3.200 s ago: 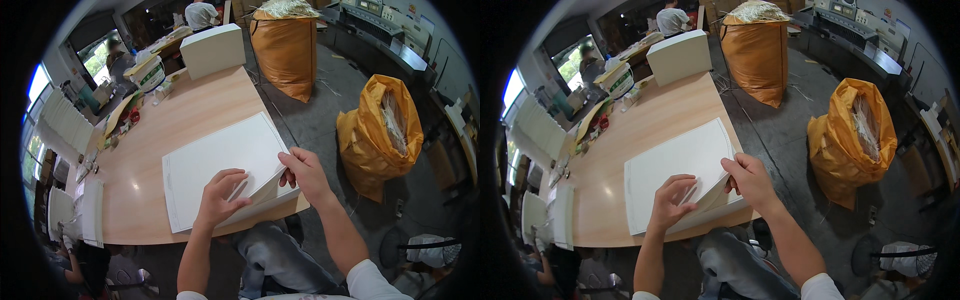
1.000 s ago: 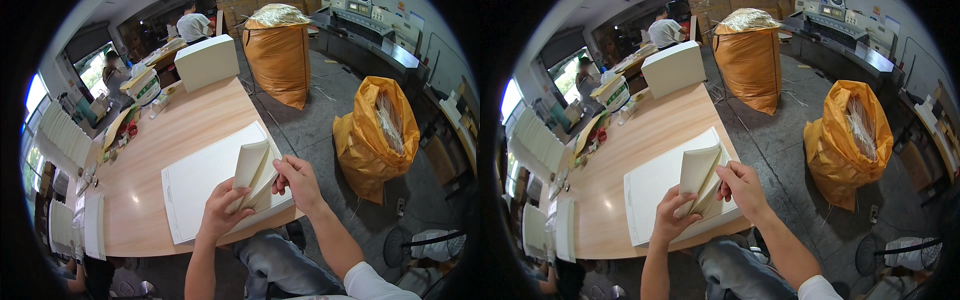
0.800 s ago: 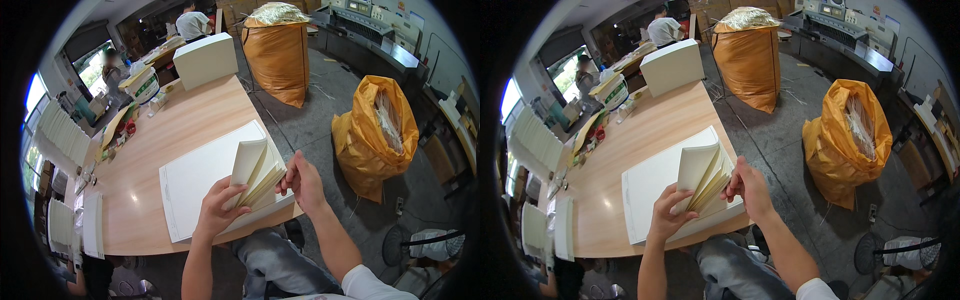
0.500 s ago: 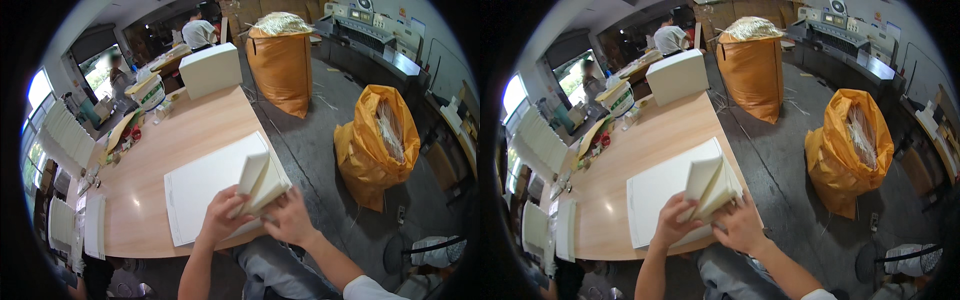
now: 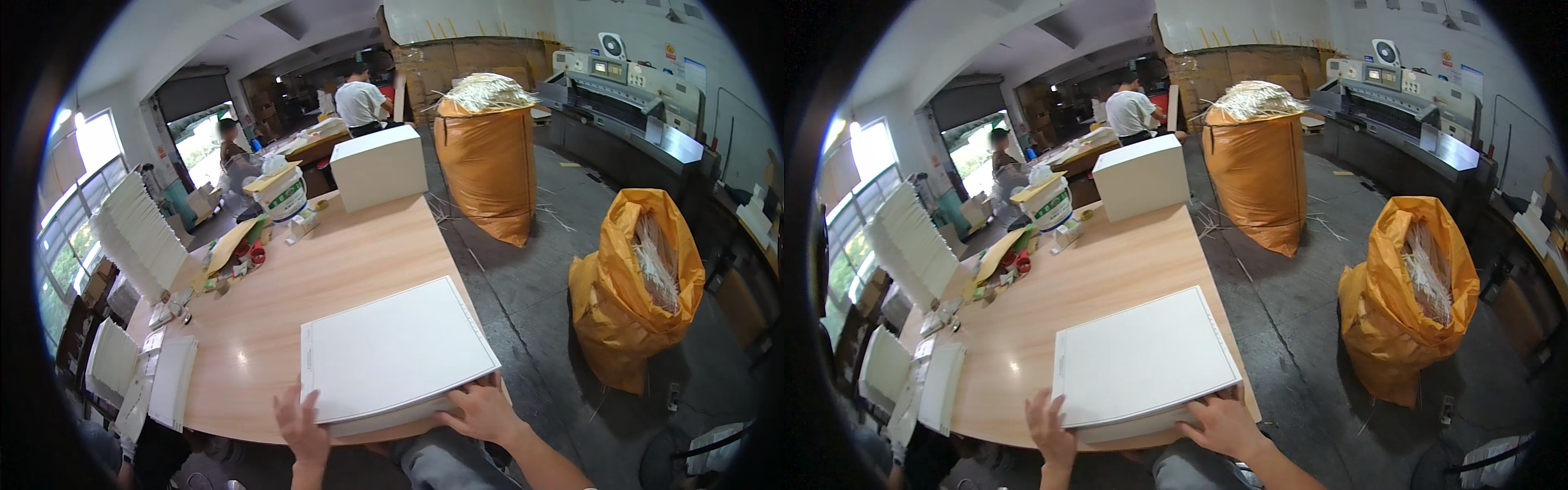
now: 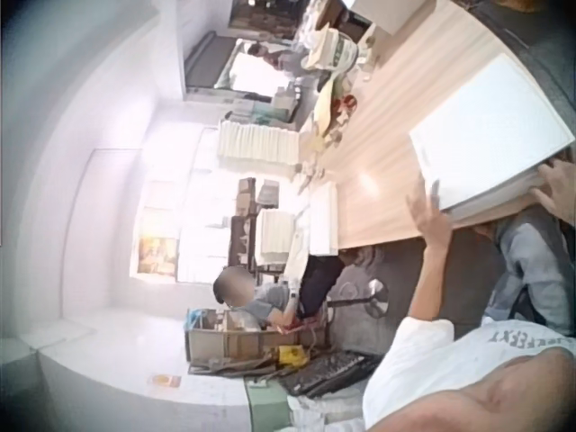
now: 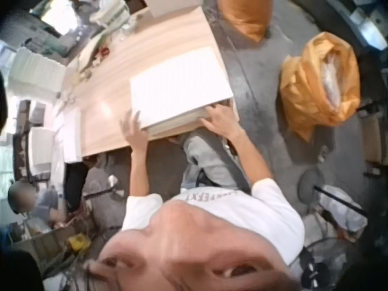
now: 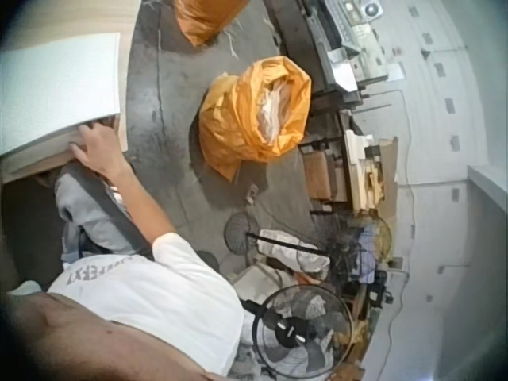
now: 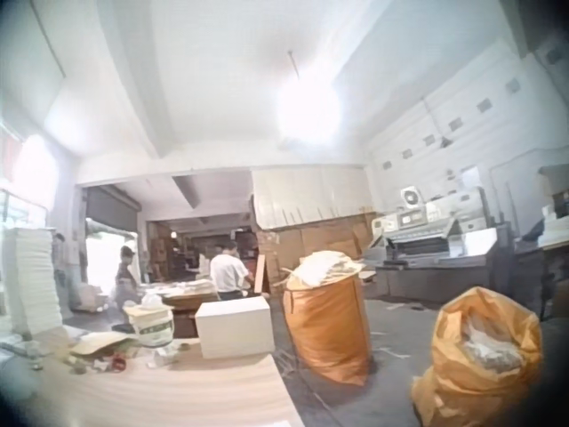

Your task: The person repeatedly picks up stacks of white paper or booklets from a table, opens them to flip through the pages, and places them back down. This inspection cycle is performed multiple times in a workshop setting with other workers visible in the background.

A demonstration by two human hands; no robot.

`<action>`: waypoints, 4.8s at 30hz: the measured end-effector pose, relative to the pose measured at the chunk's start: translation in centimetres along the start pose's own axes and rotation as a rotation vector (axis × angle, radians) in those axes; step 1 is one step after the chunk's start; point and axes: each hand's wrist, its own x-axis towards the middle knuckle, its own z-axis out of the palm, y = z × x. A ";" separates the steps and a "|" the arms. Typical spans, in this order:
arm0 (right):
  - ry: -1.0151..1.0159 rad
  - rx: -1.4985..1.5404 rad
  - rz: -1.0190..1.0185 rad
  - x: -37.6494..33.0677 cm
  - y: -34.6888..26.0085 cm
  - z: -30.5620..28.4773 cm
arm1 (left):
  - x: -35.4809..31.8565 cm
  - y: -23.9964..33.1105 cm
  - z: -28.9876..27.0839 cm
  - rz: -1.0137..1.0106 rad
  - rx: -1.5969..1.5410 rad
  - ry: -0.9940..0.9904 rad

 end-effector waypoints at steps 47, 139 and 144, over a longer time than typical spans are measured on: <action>0.370 0.119 -0.173 -0.1 1.9 1.6 | -14.8 -19.6 3.2 -1.322 -1.432 0.282; 0.660 1.109 0.487 0.4 3.7 6.6 | -6.9 0.9 4.4 -1.118 -1.432 0.149; 0.665 1.124 0.486 0.3 4.0 6.7 | -6.7 1.0 4.6 -1.064 -1.438 0.125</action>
